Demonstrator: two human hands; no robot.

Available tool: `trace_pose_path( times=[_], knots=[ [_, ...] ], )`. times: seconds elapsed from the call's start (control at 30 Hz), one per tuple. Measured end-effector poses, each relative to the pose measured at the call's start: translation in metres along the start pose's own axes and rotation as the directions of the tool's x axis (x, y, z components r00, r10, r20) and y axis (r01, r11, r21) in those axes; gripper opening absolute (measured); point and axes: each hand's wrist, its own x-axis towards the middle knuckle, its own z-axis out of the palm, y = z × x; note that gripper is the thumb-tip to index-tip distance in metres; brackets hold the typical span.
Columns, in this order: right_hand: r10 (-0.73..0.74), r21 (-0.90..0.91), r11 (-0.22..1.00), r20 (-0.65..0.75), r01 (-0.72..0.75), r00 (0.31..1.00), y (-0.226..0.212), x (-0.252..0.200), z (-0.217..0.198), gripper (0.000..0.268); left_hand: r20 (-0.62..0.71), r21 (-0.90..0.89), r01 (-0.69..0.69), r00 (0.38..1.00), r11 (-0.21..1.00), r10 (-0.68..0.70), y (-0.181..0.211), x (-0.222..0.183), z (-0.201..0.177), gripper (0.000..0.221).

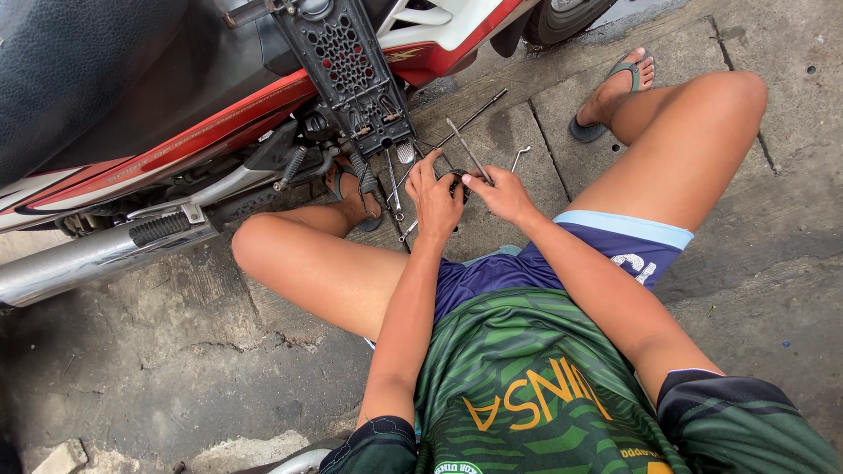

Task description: Repairing the internal wiring of a motorcycle by removing screws and manipulating electrical components.

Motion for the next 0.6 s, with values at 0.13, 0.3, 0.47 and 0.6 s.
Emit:
trace_pose_path(
  times=[0.13, 0.3, 0.47, 0.6],
  knots=[
    [0.045, 0.002, 0.999, -0.036, -0.045, 0.998, 0.0, -0.005, -0.003, 0.044, -0.078, -0.133, -0.023, 0.997, 0.991, 0.013, 0.013, 0.005, -0.02, 0.012],
    [0.068, 0.093, 0.994, -0.056, -0.063, 0.996, -0.027, -0.018, -0.005, 0.043, -0.218, -0.653, 0.022, 0.952, 0.757, -0.216, 0.017, 0.014, -0.043, 0.013],
    [0.05, 0.104, 0.994, -0.054, -0.044, 0.997, -0.022, -0.016, -0.007, 0.042, -0.137, -0.811, 0.075, 0.94, 0.58, -0.313, 0.005, 0.013, -0.041, 0.011],
    [0.044, 0.105, 0.994, -0.049, -0.038, 0.998, -0.028, -0.019, -0.009, 0.043, -0.155, -0.569, -0.047, 0.987, 0.821, -0.05, 0.013, 0.018, -0.054, 0.018]
  ],
)
